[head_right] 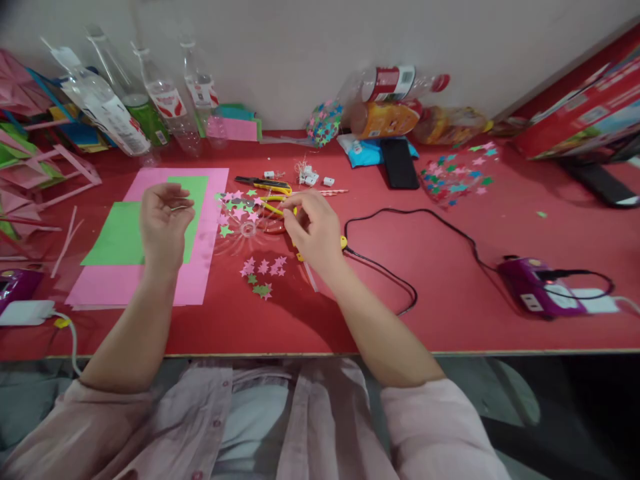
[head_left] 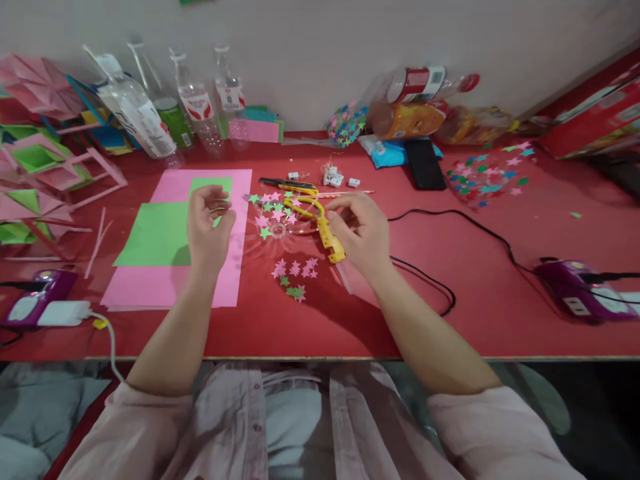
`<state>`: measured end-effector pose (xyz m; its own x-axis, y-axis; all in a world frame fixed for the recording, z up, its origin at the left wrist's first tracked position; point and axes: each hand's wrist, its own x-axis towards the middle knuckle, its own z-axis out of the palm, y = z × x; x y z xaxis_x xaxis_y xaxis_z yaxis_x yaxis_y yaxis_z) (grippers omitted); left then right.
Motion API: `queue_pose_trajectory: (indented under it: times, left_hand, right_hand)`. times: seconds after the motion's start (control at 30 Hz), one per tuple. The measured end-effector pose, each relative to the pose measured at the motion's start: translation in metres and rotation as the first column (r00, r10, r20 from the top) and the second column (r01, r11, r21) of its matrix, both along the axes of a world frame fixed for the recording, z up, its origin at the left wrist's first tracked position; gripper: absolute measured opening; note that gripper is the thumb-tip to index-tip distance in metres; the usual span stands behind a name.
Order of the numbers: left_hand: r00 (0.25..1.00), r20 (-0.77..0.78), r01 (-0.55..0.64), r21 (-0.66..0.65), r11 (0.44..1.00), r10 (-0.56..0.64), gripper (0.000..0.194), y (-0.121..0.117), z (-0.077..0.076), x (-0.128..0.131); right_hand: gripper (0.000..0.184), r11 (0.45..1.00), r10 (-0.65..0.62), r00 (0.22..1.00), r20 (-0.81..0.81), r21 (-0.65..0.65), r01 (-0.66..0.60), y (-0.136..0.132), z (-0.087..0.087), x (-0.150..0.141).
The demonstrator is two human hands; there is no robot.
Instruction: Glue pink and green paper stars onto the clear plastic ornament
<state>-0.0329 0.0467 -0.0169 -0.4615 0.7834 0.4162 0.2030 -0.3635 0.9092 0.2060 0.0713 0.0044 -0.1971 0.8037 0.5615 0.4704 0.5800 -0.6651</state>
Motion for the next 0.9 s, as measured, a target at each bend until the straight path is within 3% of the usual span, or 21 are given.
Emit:
queue_pose_trajectory:
  times: [0.1,0.2,0.33,0.47,0.7,0.9]
  left_hand:
    - [0.991,-0.044,0.122,-0.024,0.992,-0.123,0.011,-0.016,0.014,0.011]
    - [0.962,-0.157,0.22,-0.053,0.974,-0.225,0.005,-0.031,0.022,0.025]
    - [0.902,-0.343,0.272,-0.02,0.962,-0.262,0.008,-0.042,0.02,0.037]
    - [0.89,-0.416,0.229,0.048,0.972,-0.189,0.009,-0.044,0.017,0.04]
    - [0.94,-0.317,0.164,0.095,0.982,-0.126,0.009,-0.042,0.014,0.035]
    - [0.91,-0.378,0.218,0.088,0.972,-0.17,0.01,-0.041,0.012,0.038]
  right_hand:
    - [0.011,0.961,0.276,0.927,0.253,-0.061,-0.27,-0.009,0.012,0.009]
    - [0.011,0.873,0.482,0.697,0.531,-0.223,-0.433,-0.021,0.009,0.009]
    - [0.02,0.931,0.336,0.533,0.776,-0.188,-0.313,-0.036,-0.016,-0.003]
    - [0.022,0.946,0.266,0.436,0.86,-0.146,-0.29,-0.039,-0.034,-0.013]
    - [0.024,0.936,0.291,0.406,0.866,-0.17,-0.307,-0.041,-0.036,-0.012]
    - [0.022,0.924,0.316,0.336,0.887,-0.208,-0.321,-0.044,-0.033,-0.013]
